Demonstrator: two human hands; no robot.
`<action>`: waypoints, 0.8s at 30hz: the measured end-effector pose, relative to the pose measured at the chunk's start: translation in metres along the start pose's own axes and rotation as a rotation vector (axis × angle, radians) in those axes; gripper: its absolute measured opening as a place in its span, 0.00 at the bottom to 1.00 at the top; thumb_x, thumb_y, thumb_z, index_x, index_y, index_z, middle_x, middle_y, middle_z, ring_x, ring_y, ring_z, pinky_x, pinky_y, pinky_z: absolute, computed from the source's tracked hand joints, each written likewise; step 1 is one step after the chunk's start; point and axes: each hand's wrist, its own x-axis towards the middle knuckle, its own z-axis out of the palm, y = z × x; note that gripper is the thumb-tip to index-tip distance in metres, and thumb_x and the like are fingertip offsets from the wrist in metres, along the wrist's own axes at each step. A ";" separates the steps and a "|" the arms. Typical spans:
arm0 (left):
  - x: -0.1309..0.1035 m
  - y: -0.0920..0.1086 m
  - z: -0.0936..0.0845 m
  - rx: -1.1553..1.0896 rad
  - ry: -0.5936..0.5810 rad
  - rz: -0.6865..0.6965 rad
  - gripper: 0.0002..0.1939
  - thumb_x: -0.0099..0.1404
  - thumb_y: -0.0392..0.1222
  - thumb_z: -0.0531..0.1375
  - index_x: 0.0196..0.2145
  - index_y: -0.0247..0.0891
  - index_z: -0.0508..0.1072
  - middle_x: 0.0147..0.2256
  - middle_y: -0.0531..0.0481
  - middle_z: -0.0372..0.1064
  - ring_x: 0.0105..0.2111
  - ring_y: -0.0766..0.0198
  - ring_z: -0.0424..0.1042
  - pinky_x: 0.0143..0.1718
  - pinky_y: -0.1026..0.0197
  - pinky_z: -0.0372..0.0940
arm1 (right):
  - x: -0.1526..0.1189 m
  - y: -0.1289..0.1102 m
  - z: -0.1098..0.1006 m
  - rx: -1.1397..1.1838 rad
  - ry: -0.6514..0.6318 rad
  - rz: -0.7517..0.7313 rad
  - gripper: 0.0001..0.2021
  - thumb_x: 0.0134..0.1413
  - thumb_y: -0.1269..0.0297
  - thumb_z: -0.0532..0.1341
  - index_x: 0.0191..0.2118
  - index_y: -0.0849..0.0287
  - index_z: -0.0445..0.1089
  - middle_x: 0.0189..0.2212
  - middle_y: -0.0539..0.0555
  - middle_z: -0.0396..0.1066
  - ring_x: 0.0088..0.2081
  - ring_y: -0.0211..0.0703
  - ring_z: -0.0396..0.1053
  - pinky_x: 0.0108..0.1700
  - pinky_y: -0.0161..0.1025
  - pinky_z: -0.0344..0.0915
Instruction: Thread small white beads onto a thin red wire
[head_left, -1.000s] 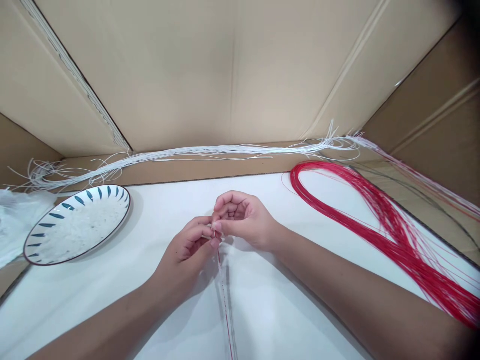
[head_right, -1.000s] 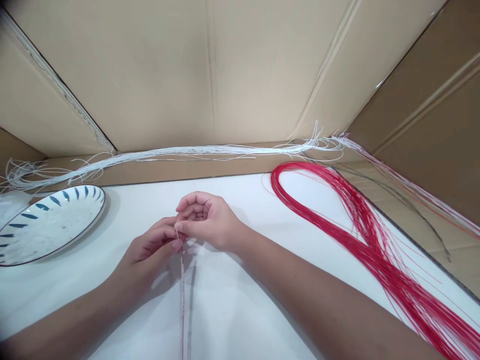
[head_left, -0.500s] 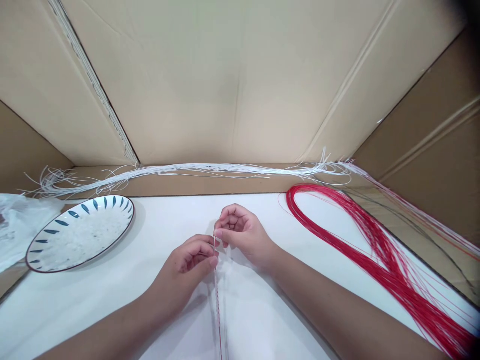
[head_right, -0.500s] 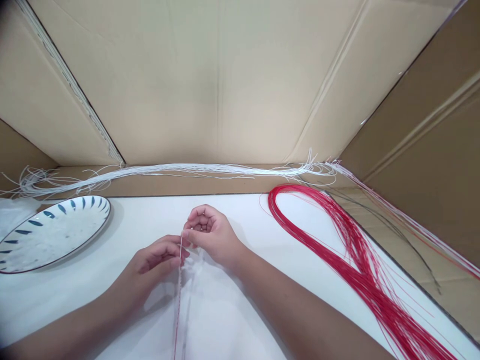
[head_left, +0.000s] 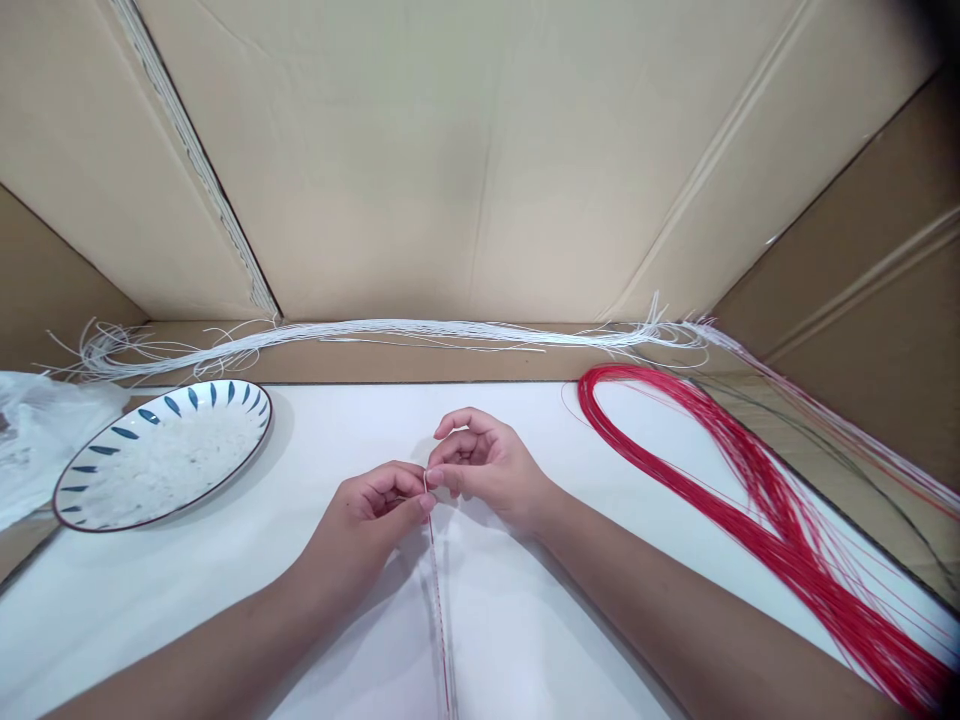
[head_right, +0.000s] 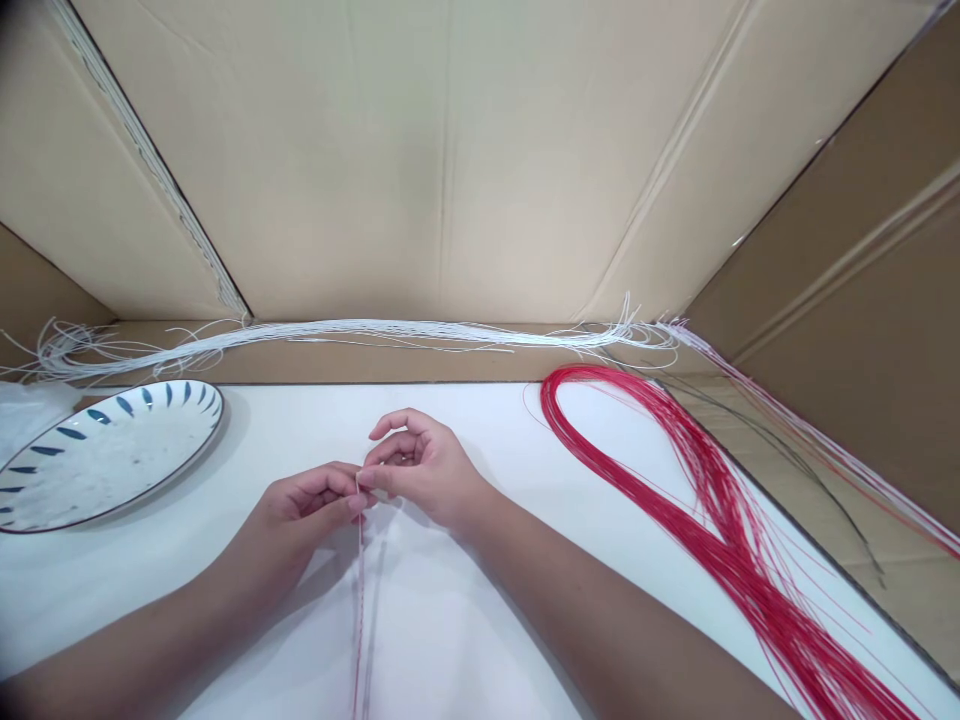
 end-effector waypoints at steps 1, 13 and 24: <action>0.000 0.000 0.000 -0.002 -0.001 0.001 0.09 0.64 0.45 0.66 0.26 0.42 0.77 0.41 0.48 0.79 0.42 0.56 0.74 0.44 0.56 0.65 | 0.000 0.000 0.000 -0.003 -0.003 0.007 0.25 0.33 0.70 0.80 0.38 0.57 0.70 0.26 0.48 0.79 0.23 0.36 0.70 0.27 0.34 0.67; -0.001 0.001 0.001 -0.006 0.015 -0.012 0.10 0.61 0.45 0.67 0.25 0.41 0.76 0.42 0.47 0.78 0.44 0.53 0.74 0.43 0.54 0.65 | -0.001 0.007 -0.006 0.009 -0.077 0.010 0.25 0.40 0.71 0.79 0.45 0.56 0.72 0.29 0.49 0.80 0.26 0.38 0.74 0.31 0.36 0.70; 0.004 -0.007 -0.002 -0.036 0.011 -0.066 0.10 0.58 0.46 0.68 0.23 0.40 0.76 0.40 0.48 0.76 0.45 0.53 0.72 0.45 0.54 0.61 | -0.002 0.006 -0.005 -0.047 -0.070 0.020 0.28 0.40 0.73 0.78 0.49 0.56 0.73 0.28 0.47 0.80 0.29 0.39 0.77 0.33 0.35 0.70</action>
